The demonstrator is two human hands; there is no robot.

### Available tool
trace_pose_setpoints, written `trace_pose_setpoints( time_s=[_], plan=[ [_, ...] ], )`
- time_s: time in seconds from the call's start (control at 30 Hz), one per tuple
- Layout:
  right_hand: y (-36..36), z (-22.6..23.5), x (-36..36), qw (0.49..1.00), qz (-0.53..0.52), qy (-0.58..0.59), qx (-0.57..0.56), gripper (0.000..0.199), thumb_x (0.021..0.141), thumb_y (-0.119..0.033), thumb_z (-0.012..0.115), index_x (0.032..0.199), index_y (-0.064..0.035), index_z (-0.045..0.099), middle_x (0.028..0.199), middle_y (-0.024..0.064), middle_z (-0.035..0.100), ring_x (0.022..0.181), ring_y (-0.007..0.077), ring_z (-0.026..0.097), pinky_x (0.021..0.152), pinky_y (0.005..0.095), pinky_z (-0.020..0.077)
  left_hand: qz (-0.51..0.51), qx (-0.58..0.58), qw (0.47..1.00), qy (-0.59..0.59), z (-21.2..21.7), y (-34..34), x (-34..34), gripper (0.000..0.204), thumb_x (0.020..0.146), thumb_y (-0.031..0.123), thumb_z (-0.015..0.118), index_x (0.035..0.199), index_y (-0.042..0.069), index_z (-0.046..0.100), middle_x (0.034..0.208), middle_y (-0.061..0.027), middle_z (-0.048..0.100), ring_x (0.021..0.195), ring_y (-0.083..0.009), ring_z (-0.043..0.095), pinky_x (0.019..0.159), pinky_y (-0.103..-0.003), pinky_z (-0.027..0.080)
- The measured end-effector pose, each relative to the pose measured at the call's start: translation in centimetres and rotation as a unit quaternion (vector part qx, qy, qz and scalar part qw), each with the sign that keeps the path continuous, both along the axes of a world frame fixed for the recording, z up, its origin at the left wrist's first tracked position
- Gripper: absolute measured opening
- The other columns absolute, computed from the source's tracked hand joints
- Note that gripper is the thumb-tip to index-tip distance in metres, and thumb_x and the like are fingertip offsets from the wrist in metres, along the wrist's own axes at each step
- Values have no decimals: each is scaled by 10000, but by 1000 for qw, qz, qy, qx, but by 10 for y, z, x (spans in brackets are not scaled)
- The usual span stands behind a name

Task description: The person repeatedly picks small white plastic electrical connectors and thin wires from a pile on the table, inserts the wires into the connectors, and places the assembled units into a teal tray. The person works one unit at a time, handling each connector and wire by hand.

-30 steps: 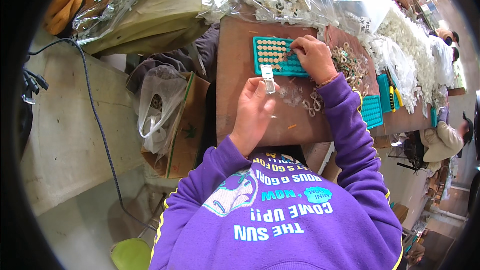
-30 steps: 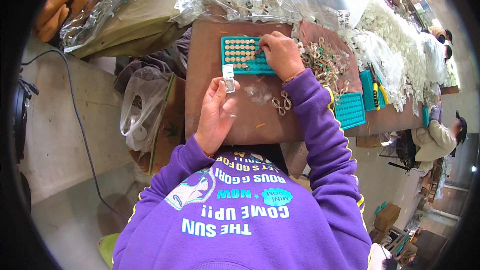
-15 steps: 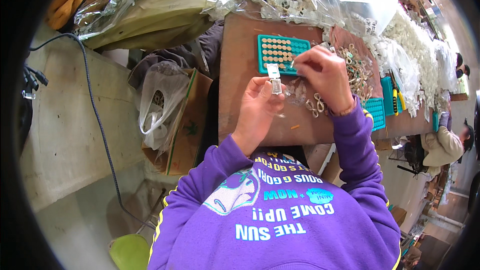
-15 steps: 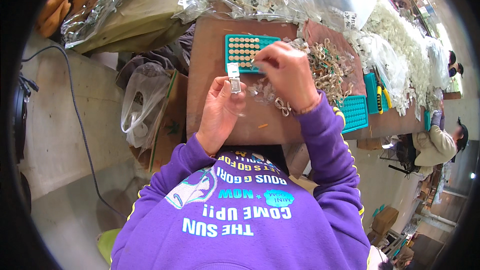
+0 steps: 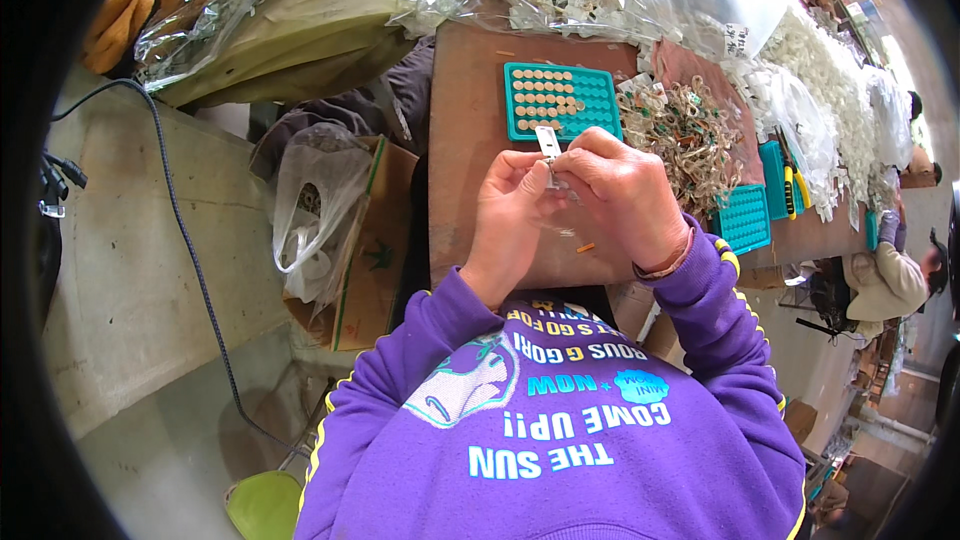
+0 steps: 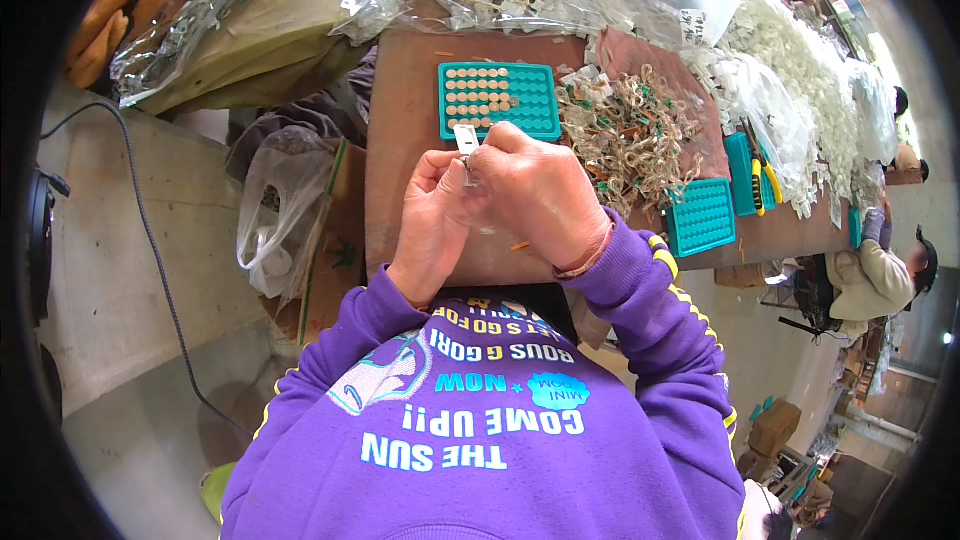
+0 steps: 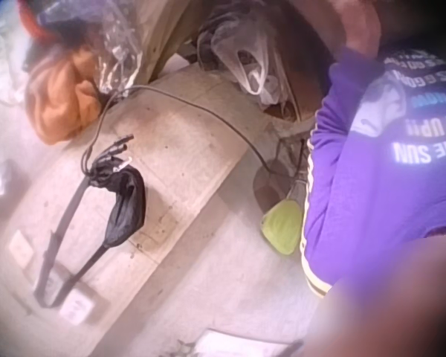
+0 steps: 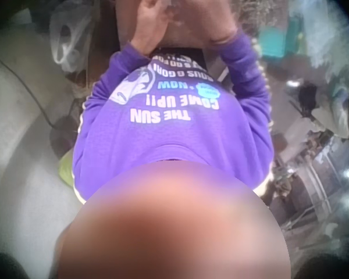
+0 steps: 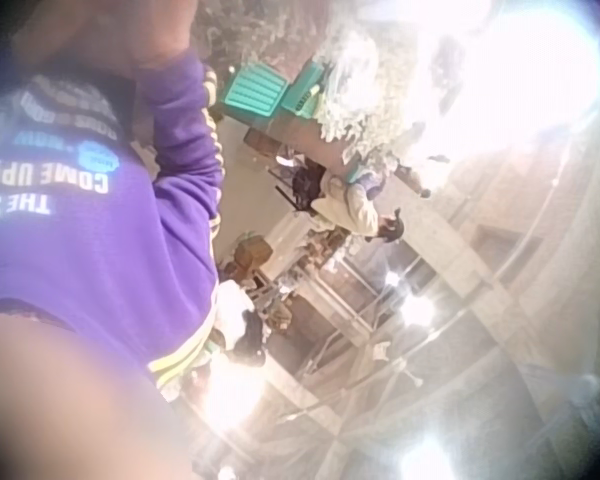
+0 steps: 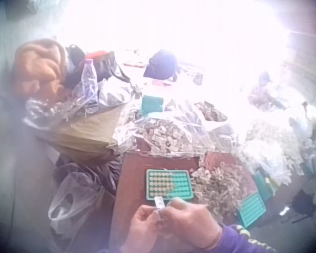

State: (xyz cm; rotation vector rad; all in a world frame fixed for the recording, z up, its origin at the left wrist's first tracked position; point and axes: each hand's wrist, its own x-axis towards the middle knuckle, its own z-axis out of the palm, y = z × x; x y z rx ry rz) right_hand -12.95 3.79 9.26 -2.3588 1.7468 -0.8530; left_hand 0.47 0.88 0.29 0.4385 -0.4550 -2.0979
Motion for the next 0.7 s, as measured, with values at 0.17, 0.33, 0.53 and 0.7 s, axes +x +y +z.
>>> trace_pose_setpoints(
  time_s=[0.17,0.33,0.53,0.7],
  plan=[
    [-3,-3,0,993,-42,-99,-49,150,758,-85,746,893,-79,681,800,76,627,671,257,659,574,328,534,-17,7,1000,20,0,-1,4,140,987,162,597,1047,44,552,947,-80,663,749,-142,647,711,-270,547],
    [-6,-10,2,990,-33,-134,-26,144,761,-48,728,897,-76,691,786,75,650,688,248,665,585,325,534,-18,10,1000,15,0,-2,3,145,989,172,595,1040,45,550,938,-76,663,748,-142,645,706,-274,545],
    [0,-20,10,989,-34,-89,-110,154,746,36,727,880,-31,695,822,93,685,720,235,674,657,312,543,-12,36,999,17,0,-2,1,128,989,167,594,1034,54,552,923,-66,656,744,-138,637,694,-276,543],
    [-3,-20,7,976,-80,-204,-5,119,741,-6,698,851,-49,690,805,99,689,694,261,669,600,321,535,-30,27,999,36,-2,-4,4,128,989,175,596,1020,61,547,915,-67,655,745,-140,633,684,-283,541]
  ],
)
